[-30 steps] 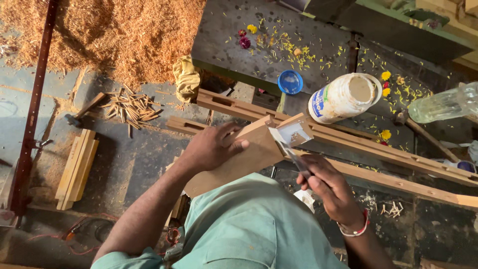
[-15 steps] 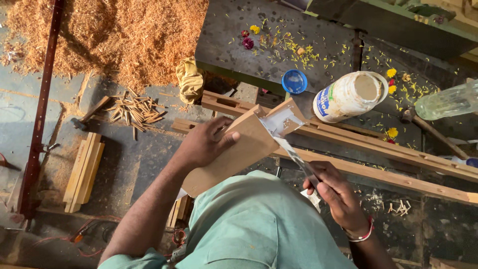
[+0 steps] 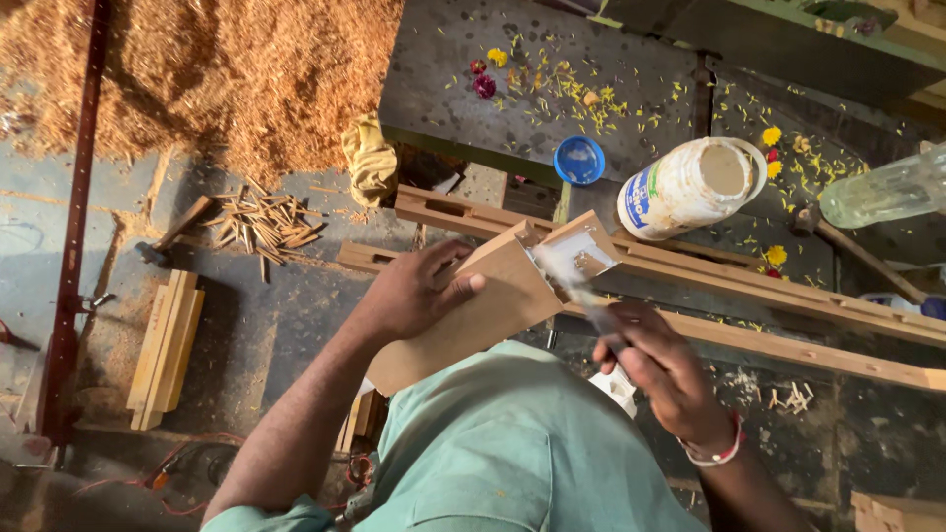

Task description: The person applies white glue to the edges of wooden planks using a brush. They repeatedly dip the brush into a container of glue and spread it along the length of the wood pieces, handling them one at a time.

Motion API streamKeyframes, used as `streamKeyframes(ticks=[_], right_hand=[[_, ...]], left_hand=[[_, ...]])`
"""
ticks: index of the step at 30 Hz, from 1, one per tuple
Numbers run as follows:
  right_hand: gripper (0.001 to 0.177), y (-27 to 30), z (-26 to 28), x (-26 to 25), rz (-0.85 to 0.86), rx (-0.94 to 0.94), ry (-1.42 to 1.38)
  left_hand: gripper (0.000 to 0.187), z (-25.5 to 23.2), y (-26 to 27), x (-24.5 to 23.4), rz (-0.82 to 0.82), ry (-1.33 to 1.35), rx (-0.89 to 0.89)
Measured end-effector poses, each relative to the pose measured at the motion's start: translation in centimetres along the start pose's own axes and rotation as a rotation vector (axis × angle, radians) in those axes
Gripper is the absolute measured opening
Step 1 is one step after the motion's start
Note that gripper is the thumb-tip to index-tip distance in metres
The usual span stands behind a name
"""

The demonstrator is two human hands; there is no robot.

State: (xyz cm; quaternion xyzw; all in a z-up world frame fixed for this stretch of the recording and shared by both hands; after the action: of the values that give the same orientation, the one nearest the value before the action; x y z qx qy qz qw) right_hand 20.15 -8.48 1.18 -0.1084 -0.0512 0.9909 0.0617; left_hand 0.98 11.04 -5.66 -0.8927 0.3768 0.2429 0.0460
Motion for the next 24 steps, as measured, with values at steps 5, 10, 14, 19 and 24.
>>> streamKeyframes(ticks=[5,10,14,19,24], right_hand=[[0.045,-0.4,-1.3,1.1,0.083,0.130,0.011],[0.044,-0.6,0.2,-0.7,-0.027,0.079,0.026],[0.046,-1.0,4.6,-2.3,-0.110,-0.158,0.821],[0.059,-2.3,6.0,-2.2,-0.042,-0.364,1.426],[0.066,-1.4,4.0,-2.8,0.086,-0.271,1.660]], left_hand=[[0.060,-0.4,0.2,0.5,-0.002,0.003,0.038],[0.061,0.5,-0.5,0.8,0.018,-0.033,-0.019],[0.060,0.5,-1.5,0.8,0.022,-0.031,-0.042],[0.059,-0.4,-2.4,1.0,0.049,-0.095,-0.035],[0.059,-0.9,-3.6,1.3,0.070,-0.128,-0.026]])
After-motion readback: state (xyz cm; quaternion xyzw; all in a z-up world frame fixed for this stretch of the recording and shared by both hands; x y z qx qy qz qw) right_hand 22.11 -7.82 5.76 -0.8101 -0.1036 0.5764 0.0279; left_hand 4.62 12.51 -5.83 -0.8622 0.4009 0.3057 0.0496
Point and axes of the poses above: each hand's wrist, its own y-axis away from the middle knuckle, its own x-axis out of the palm, z = x × y, the point moved 10 cm from there along -y, towards the middle knuckle, and after that the axes turned 4 degrees about -z, right-handed, at the moved point
